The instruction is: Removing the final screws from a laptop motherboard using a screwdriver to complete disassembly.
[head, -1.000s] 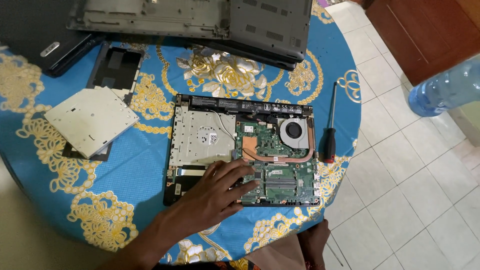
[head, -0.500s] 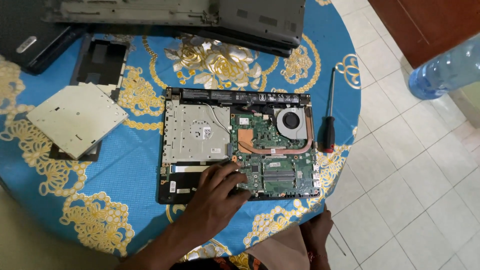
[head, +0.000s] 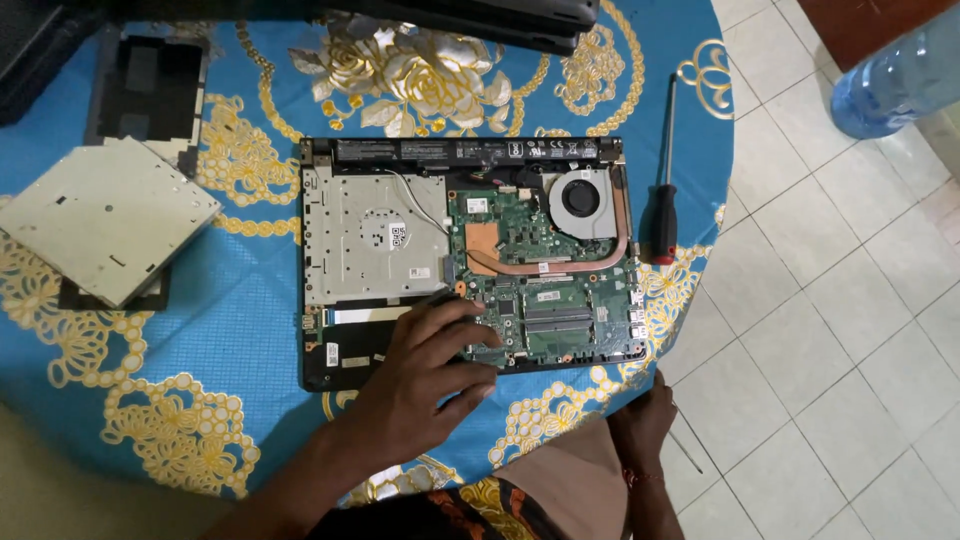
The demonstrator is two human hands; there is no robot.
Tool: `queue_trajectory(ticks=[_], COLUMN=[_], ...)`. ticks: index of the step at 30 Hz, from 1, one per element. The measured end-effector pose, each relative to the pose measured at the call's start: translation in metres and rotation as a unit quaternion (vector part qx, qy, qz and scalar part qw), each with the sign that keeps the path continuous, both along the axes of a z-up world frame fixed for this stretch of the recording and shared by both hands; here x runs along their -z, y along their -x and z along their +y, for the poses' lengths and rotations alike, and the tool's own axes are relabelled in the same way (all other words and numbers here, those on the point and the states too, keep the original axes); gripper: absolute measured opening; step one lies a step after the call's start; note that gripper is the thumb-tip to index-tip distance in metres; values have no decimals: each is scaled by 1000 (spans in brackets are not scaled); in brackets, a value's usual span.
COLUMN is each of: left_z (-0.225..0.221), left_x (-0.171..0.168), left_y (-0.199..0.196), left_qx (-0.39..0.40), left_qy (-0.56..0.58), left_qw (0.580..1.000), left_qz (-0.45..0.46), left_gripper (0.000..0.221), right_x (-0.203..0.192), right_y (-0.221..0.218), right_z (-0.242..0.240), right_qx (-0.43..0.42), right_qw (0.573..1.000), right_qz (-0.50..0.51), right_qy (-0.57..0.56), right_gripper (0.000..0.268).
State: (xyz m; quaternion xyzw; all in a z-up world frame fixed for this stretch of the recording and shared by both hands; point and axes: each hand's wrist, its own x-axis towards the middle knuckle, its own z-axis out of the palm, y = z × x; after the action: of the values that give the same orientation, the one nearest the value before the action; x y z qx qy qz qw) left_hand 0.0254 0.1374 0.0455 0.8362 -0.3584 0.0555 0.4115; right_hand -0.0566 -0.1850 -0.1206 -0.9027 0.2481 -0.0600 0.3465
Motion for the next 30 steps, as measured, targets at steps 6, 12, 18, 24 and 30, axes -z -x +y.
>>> queue_trajectory(ticks=[6, 12, 18, 24, 30], left_z=[-1, -3, -8, -11, -14], left_x=[14, 6, 1, -1, 0], left_y=[-4, -9, -7, -10, -8], left_qx=[-59, -47, -38, -1, -5], left_qy=[11, -51, -90, -122, -137], left_qw=[995, 998, 995, 992, 990], left_qz=[78, 4, -22, -9, -12], left_gripper=[26, 11, 8, 7, 10], right_x=[4, -1, 4, 5, -2], right_y=[0, -3, -2, -1, -2], right_z=[-2, 2, -1, -2, 0], right_qx=[-16, -5, -24, -22, -17], right_qw=[1000, 1000, 999, 998, 1000], right_qz=[-5, 13, 10, 6, 8], right_qy=[11, 7, 39, 50, 21], right_gripper=[40, 35, 38, 36, 39])
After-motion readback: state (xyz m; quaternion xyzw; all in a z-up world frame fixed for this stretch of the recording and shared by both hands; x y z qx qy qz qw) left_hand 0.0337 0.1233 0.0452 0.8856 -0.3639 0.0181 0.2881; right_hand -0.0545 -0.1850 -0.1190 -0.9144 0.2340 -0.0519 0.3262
